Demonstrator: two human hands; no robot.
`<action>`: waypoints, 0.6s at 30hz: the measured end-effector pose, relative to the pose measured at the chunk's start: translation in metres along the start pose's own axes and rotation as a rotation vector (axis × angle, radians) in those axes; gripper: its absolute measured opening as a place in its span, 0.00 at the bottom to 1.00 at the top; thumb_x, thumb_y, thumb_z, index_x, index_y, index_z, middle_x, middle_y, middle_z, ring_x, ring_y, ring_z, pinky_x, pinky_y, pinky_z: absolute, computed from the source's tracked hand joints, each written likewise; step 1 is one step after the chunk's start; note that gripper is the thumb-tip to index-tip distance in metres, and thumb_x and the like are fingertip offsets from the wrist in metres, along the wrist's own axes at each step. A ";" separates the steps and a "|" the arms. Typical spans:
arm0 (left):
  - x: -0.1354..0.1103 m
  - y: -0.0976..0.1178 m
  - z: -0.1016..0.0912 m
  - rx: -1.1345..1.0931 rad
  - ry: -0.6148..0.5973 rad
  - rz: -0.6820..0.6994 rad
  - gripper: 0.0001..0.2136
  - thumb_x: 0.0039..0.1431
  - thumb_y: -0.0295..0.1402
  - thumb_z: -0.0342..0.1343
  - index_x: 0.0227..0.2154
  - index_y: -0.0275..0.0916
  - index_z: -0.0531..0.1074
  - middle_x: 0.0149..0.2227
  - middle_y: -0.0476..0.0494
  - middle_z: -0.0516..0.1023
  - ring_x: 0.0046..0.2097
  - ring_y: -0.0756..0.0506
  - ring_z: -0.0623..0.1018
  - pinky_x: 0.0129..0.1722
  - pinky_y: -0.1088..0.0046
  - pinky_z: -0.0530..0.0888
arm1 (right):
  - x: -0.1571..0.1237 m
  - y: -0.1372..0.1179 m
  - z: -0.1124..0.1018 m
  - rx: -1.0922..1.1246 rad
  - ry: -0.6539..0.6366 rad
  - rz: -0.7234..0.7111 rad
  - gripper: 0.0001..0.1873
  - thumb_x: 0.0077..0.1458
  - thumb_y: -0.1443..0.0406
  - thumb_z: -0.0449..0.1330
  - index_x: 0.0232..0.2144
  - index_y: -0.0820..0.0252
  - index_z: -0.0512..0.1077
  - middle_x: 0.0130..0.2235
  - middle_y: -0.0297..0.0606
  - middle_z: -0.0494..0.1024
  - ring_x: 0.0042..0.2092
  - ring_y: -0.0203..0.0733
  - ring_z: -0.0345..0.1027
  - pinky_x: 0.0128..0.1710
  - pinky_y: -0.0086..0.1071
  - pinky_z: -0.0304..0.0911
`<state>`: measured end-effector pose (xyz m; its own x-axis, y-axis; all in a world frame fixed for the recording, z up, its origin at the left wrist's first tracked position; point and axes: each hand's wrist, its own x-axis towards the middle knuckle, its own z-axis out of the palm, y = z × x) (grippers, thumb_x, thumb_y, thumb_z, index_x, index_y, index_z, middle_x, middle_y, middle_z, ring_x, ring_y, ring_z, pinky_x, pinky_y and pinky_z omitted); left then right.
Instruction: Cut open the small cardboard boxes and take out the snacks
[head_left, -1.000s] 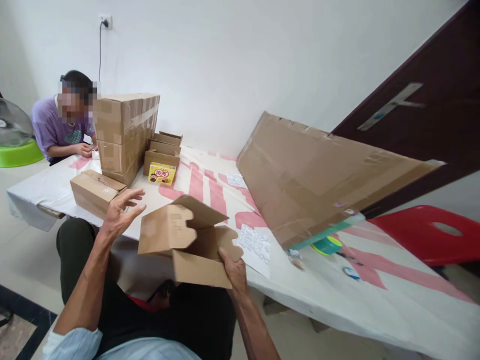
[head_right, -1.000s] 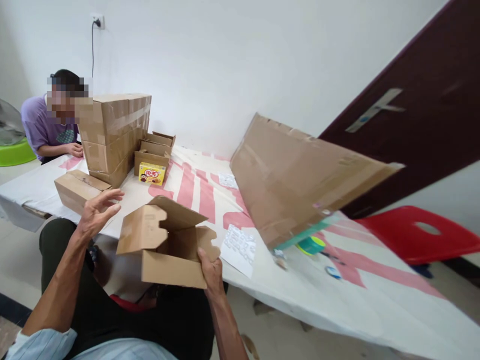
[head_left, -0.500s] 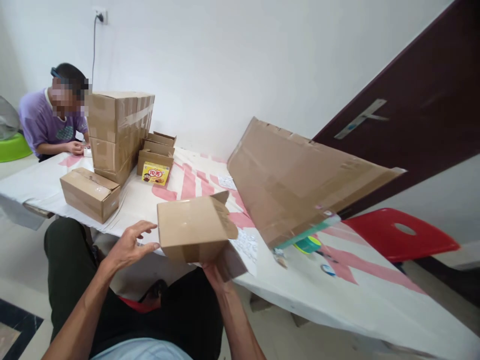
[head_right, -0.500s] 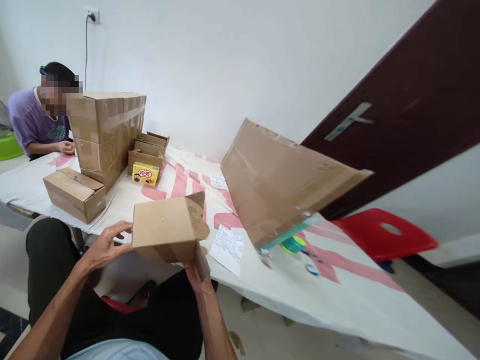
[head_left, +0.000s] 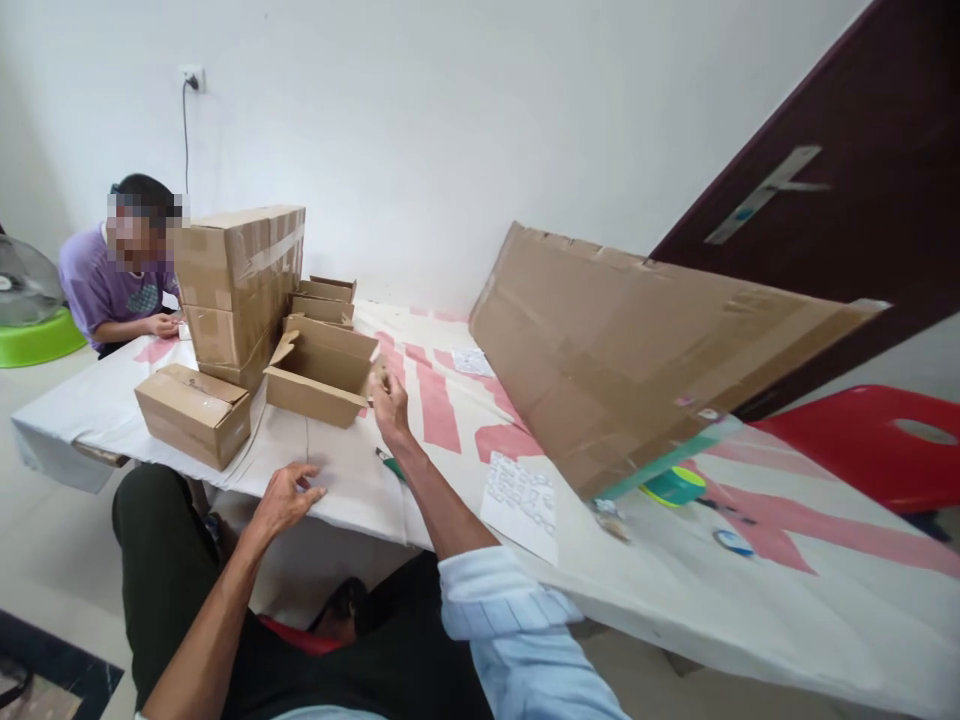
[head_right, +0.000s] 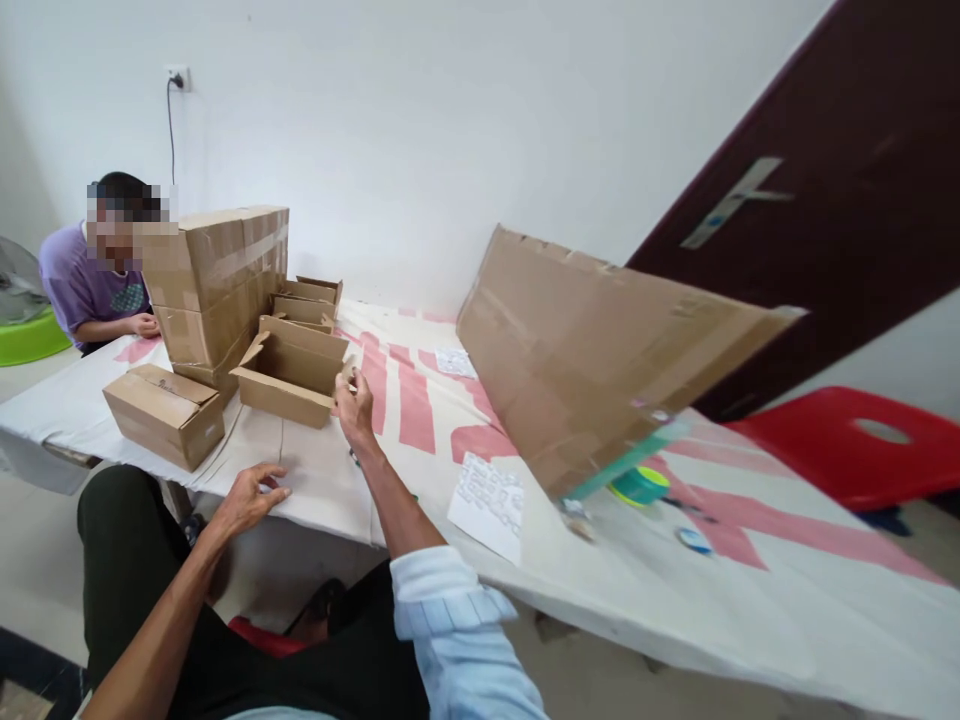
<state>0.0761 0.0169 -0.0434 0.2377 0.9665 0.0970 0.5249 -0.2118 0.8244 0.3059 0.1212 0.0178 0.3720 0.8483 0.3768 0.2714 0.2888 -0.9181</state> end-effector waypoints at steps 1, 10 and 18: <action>0.002 -0.001 0.001 -0.005 0.001 0.004 0.17 0.57 0.39 0.65 0.48 0.38 0.83 0.46 0.36 0.87 0.45 0.38 0.85 0.48 0.60 0.79 | 0.001 0.002 0.006 0.019 -0.008 0.000 0.39 0.61 0.42 0.54 0.61 0.64 0.74 0.50 0.48 0.82 0.48 0.47 0.76 0.45 0.39 0.75; 0.044 -0.019 0.006 -0.010 0.001 -0.015 0.19 0.56 0.39 0.68 0.48 0.37 0.83 0.40 0.38 0.87 0.43 0.39 0.84 0.48 0.61 0.80 | -0.088 0.072 -0.053 -0.303 -0.062 -0.200 0.21 0.65 0.53 0.55 0.49 0.59 0.78 0.49 0.49 0.81 0.47 0.50 0.74 0.51 0.47 0.73; 0.129 -0.009 0.000 -0.012 0.067 -0.006 0.24 0.50 0.34 0.72 0.52 0.37 0.81 0.50 0.35 0.84 0.48 0.36 0.82 0.54 0.58 0.79 | -0.125 0.115 -0.122 -0.728 -0.084 -0.326 0.12 0.65 0.63 0.56 0.46 0.57 0.77 0.46 0.48 0.80 0.49 0.54 0.70 0.52 0.47 0.67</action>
<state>0.1016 0.1434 -0.0385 0.1791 0.9754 0.1284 0.5161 -0.2043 0.8318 0.3988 -0.0057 -0.1202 0.1137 0.8102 0.5750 0.8769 0.1902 -0.4415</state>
